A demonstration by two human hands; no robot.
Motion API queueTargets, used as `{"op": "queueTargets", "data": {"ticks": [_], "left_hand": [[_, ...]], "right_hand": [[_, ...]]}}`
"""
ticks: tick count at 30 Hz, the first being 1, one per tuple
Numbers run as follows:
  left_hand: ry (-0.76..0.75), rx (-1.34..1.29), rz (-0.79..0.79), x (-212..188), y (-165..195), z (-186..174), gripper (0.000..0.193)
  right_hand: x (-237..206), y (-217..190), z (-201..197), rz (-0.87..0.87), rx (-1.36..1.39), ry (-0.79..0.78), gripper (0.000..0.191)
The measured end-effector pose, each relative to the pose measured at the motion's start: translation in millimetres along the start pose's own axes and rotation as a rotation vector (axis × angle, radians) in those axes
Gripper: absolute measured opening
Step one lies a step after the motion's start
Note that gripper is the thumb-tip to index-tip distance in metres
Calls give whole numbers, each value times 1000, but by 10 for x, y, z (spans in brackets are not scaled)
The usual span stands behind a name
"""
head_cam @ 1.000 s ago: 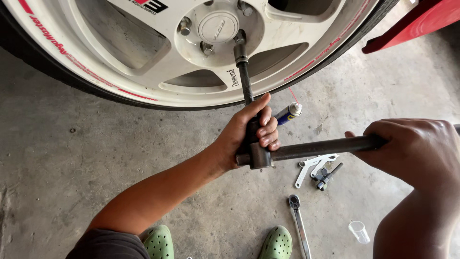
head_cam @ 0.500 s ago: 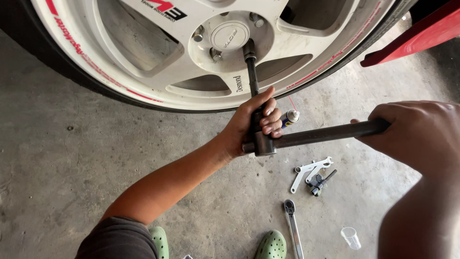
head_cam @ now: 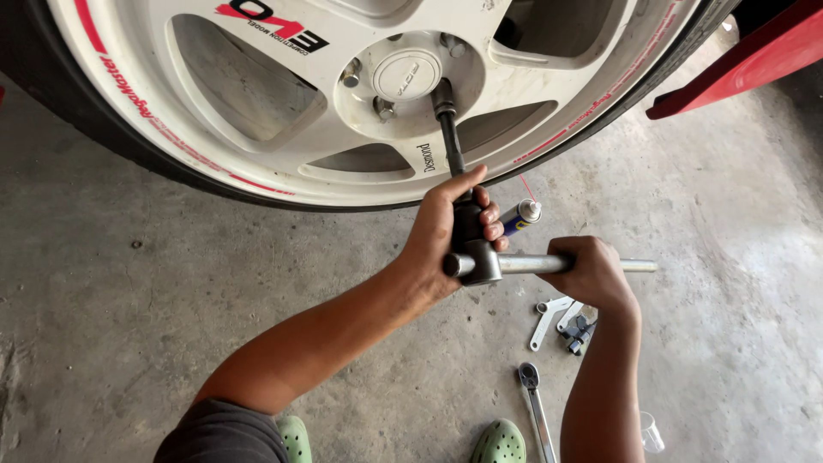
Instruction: The person kneels beside the front wheel of a red car on a lift and uses a socket wrench with a long breaker bar to loosen the lug nuts, working on the nuts one at a time and repositioning the wrench between nuts. At the end they handle the wrench and socket on the ground.
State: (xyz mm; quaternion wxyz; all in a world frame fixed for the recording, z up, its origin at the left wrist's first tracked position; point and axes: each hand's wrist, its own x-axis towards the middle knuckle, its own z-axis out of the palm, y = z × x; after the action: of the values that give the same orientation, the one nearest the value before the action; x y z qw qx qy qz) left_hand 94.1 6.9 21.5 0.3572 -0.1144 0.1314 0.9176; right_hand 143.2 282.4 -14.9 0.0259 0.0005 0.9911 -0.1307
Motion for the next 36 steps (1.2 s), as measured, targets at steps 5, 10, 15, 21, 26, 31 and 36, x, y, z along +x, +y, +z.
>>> {"op": "queueTargets", "data": {"ticks": [5,10,15,21,26,31,36], "left_hand": [[-118,34,26,-65,-23,-44,31],[-214,53,67,-20,-87,-84,33],[-153,41,87,-2,-118,-98,32],[-90,42,98,-25,-142,-66,31],[-42,67,82,-36,-118,-12,34],[-17,83,51,-75,-89,3,32],[2,105,73,-101,-97,14,31]], "right_hand": [[245,118,-380,-99,129,-528,44],[258,531,-815,-239,442,-110,54],[217,966,-1019,270,244,218,54],[544,728,407,466,556,-122,77],[534,746,692,372,730,-117,75],[529,1172,49,170,729,167,52],[485,1212,2,384,519,236,67]]}}
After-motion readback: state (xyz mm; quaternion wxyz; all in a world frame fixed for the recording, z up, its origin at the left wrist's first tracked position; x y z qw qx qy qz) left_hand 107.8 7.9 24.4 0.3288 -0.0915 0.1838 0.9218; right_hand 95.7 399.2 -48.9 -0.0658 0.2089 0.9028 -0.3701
